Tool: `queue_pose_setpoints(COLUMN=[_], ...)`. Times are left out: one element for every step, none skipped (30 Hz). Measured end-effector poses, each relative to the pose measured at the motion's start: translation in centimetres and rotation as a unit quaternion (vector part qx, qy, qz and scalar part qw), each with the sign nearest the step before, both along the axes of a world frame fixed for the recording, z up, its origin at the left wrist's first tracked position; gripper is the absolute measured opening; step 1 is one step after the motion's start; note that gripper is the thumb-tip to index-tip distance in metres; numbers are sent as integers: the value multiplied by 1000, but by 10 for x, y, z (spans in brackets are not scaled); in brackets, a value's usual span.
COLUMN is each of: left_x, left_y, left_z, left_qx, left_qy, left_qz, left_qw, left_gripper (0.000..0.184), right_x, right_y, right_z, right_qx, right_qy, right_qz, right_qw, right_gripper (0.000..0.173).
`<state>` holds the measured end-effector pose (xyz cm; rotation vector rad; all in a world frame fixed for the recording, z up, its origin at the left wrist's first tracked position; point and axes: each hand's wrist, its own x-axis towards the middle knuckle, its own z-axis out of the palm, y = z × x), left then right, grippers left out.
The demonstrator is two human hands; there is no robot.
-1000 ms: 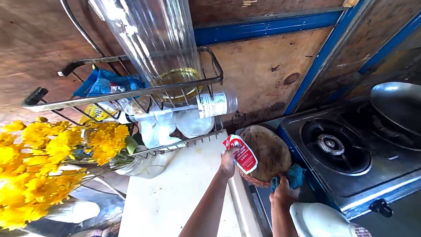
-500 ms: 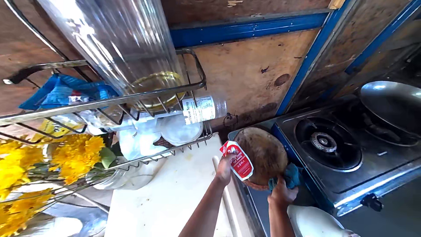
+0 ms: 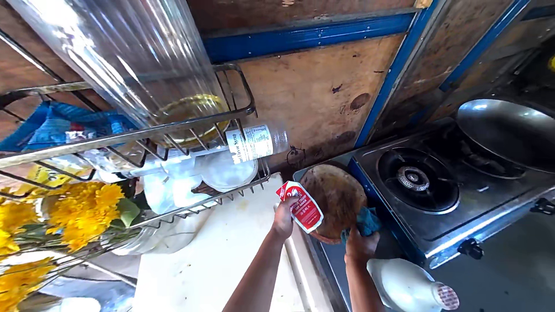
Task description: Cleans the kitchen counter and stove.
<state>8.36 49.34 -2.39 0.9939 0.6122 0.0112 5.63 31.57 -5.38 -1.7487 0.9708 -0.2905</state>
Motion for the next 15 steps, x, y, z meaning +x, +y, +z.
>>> queue_pose_setpoints(left_x=[-3, -7, -14, -23, -33, -44, -55, -66, -76, -85, -95, -104, -110, -115, -120], left_y=[-1, -2, -3, -4, -5, -7, -8, -7, -6, -6, -6, -8, -9, -10, -10], left_z=[0, 1, 1, 2, 3, 4, 6, 8, 10, 13, 15, 17, 19, 21, 20], left_qx=[0, 4, 8, 17, 33, 48, 59, 69, 82, 91, 98, 104, 106, 107, 103], left_qy=[-3, -6, -11, -21, -34, -49, -59, -65, -69, -73, -78, -84, -89, -97, -108], left_qz=[6, 15, 24, 34, 48, 65, 84, 98, 110, 120, 128, 138, 148, 155, 159], left_qw=[1000, 1000, 1000, 999, 998, 996, 993, 991, 988, 986, 984, 981, 979, 977, 976], left_gripper=[19, 20, 21, 24, 24, 24, 22, 22, 22, 21, 21, 21, 20, 20, 20], right_x=[-1, -4, -8, -16, -27, -42, -63, -87, -109, -127, -140, -149, -154, -156, -158], right_y=[2, 3, 5, 7, 10, 13, 16, 20, 22, 20, 15, 9, 2, -4, -11], right_z=[-2, -3, -4, -3, 1, 7, 17, 27, 32, 32, 29, 24, 16, 12, 12], right_qx=[-7, -19, -37, -58, -69, -68, -55, -50, -64, -84, -114, -146, -187, -213, -218], right_qy=[-9, -26, -50, -74, -87, -83, -54, -23, -11, -3, -1, 7, 2, 10, 33], right_qz=[-2, -2, 1, 12, 37, 72, 123, 173, 217, 256, 290, 323, 345, 367, 393], right_qw=[1000, 999, 998, 995, 993, 992, 989, 983, 974, 963, 950, 935, 920, 906, 893], right_gripper=[68, 67, 66, 64, 63, 63, 69, 73, 73, 70, 68, 69, 70, 71, 72])
